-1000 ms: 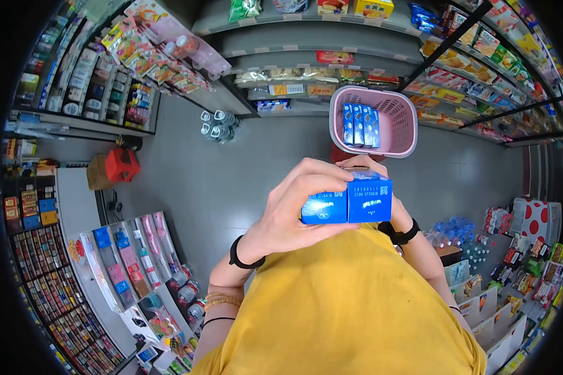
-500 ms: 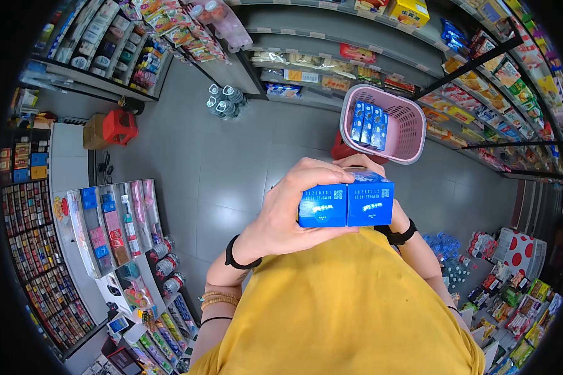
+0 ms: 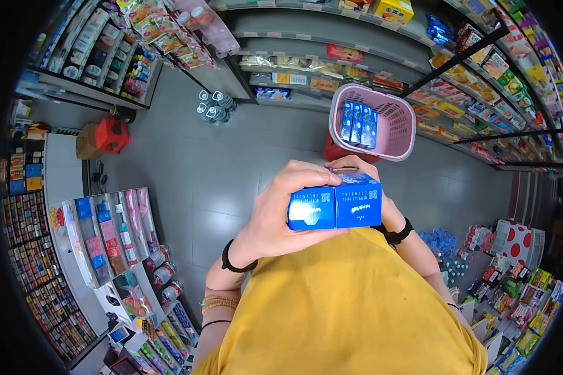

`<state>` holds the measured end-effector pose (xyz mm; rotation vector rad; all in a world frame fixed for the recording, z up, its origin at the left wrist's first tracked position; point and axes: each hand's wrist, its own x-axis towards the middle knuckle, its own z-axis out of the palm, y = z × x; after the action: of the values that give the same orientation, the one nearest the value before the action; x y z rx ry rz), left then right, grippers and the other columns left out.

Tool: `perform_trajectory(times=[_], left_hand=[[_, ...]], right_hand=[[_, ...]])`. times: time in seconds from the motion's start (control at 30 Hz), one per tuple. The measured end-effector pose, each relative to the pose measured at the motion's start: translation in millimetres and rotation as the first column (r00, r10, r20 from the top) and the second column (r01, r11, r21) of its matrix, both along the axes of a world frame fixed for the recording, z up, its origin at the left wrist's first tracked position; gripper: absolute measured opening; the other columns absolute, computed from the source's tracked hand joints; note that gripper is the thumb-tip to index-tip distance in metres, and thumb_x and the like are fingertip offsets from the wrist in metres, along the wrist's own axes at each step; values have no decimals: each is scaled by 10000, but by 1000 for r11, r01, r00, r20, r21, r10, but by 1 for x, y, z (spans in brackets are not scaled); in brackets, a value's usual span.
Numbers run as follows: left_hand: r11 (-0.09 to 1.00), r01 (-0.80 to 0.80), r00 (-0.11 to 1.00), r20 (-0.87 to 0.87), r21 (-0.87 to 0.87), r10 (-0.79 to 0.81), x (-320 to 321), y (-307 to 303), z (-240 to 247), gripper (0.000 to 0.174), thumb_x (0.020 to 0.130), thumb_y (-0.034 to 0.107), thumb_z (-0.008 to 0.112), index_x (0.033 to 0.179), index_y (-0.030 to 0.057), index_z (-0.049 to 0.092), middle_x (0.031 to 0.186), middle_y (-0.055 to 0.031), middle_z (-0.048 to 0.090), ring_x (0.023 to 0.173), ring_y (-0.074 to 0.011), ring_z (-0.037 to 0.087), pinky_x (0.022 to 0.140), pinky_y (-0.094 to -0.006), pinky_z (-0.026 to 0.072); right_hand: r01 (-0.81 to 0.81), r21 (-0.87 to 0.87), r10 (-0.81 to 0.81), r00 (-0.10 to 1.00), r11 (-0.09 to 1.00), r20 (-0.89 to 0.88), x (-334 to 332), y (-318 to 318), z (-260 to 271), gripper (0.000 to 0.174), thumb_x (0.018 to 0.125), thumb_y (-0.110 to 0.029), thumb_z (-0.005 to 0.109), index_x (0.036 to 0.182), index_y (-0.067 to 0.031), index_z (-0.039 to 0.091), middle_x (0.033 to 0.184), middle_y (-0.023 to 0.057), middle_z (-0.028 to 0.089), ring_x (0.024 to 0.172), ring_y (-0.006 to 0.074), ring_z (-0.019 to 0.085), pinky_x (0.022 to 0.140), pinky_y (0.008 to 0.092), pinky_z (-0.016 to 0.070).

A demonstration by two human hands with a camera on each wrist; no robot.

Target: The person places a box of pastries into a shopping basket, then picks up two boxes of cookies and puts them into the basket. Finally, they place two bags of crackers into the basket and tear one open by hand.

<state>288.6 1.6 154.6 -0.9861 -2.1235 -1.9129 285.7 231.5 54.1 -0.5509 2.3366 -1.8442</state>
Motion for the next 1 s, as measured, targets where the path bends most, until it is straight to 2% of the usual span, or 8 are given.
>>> perform_trajectory(times=[0.1,0.5,0.6,0.7,0.77,1.0], left_hand=[[998,-11,999,44,57,9,1,4,-2,723,684,119,938,1277,83,526,1197,-108,675,1112,-303,654,936,-404,539],[998,-25,999,49,53,23,1,13,-1,711,699,118,929,1278,80,519,1185,-120,677,1107,-298,658,928,-391,540],[998,-32,998,51,52,30,1,15,0,707,699,117,929,1274,79,519,1181,-120,678,1105,-299,658,921,-390,541],[1000,-29,999,15,4,29,0,15,3,830,617,51,964,1279,71,463,1144,-156,664,1076,-290,664,931,-401,551],[1000,-29,999,17,9,29,0,15,2,830,618,51,963,1279,72,463,1144,-155,664,1080,-289,662,933,-402,550],[1000,-17,1000,15,19,17,-1,15,-1,826,621,51,962,1277,70,460,1150,-145,666,1088,-291,656,942,-412,543]], right_hand=[[-6,-2,6,1000,1000,-28,0,3,0,439,765,-198,858,1104,-28,637,1121,145,734,1010,264,730,881,362,566],[1,-9,-2,998,1000,-58,-2,11,-5,427,766,-194,856,1093,-23,642,1119,149,733,1004,265,730,881,363,566],[-7,-12,7,998,1000,-66,-3,12,-5,433,761,-196,859,1092,-20,642,1119,150,733,1007,267,729,886,362,563],[0,-4,0,999,1000,-41,-2,12,-4,444,752,-201,863,1091,-17,643,1118,152,734,1010,268,728,890,363,561],[7,14,-7,1000,1000,6,-1,12,-3,450,747,-204,866,1091,-18,643,1118,151,734,1011,267,728,892,364,560],[9,16,-8,997,1000,-71,-1,13,-6,455,747,-203,865,1098,-16,644,1115,153,734,1014,265,727,894,363,559]])
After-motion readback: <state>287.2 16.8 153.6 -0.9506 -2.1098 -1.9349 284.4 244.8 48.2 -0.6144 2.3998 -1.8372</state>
